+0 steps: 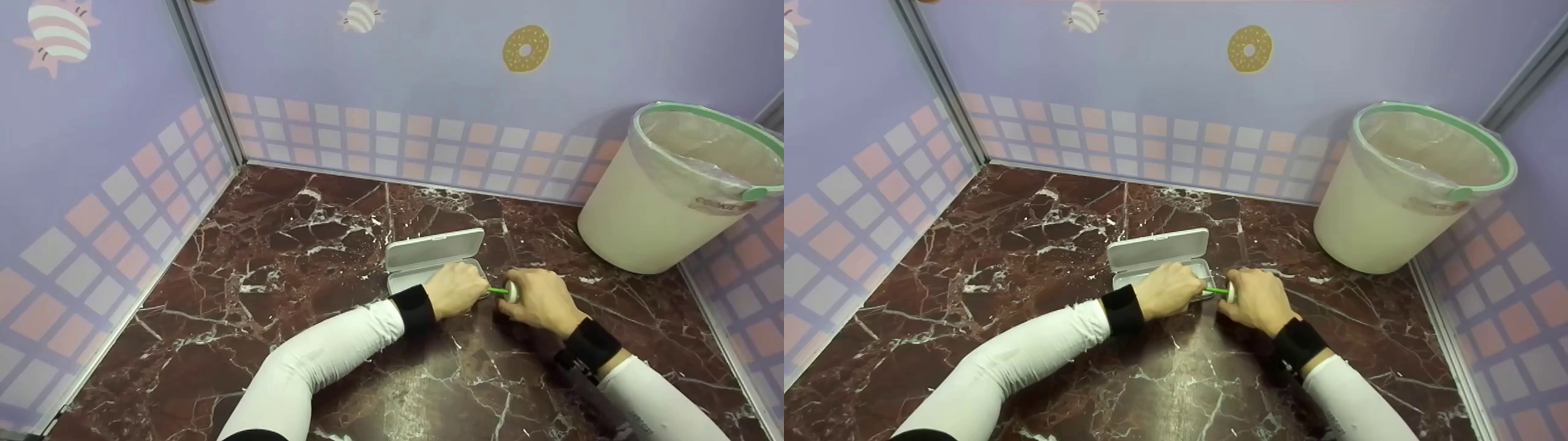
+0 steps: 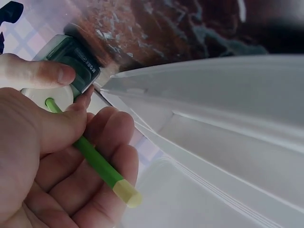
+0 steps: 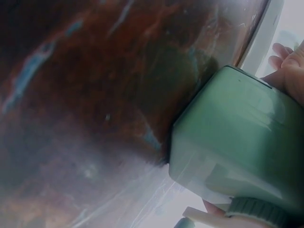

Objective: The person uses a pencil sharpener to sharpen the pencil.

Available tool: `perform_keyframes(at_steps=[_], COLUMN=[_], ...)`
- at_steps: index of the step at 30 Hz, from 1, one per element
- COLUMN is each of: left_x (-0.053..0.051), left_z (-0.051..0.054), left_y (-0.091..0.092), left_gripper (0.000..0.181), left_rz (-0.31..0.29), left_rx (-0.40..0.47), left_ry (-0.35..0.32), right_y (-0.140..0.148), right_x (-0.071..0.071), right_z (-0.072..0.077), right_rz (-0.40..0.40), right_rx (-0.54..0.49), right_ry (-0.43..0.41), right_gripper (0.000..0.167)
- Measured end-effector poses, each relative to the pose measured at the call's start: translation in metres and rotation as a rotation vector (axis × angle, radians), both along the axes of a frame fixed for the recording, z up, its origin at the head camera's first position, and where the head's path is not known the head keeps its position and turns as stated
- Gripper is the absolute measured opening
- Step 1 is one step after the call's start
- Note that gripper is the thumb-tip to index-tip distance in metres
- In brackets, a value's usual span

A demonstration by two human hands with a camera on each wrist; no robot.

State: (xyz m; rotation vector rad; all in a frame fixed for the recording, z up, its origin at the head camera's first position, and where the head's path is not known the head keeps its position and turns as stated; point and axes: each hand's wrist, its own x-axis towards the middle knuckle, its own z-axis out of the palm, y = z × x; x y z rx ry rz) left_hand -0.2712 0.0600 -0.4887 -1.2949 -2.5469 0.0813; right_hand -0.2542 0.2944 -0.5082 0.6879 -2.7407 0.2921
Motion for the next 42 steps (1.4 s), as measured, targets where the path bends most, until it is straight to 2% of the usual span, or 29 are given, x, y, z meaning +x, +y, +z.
perform_keyframes(at_steps=[13,20,32,42], left_x=[-0.0001,0.0,0.0003,-0.0021], left_z=[0.0003,0.0024,0.0008,0.0036], left_y=[0.0005,0.0003,-0.0018,-0.003], left_gripper=[0.013,0.012,0.012,0.01], left_rz=[0.041,0.064,0.071,0.087], left_rx=[0.025,0.037,0.049,0.049], left_ry=[-0.047,-0.102,-0.139,-0.223], right_y=[-0.0002,-0.0012,-0.0006,-0.0006], right_x=[0.0005,0.0,0.0,0.0001], right_z=[0.002,0.0027,0.0014,0.0017], right_rz=[-0.006,-0.005,0.004,0.004], right_rx=[0.004,0.008,0.002,0.009], right_ry=[-0.016,-0.02,-0.004,-0.003], right_gripper=[0.029,0.028,0.028,0.031])
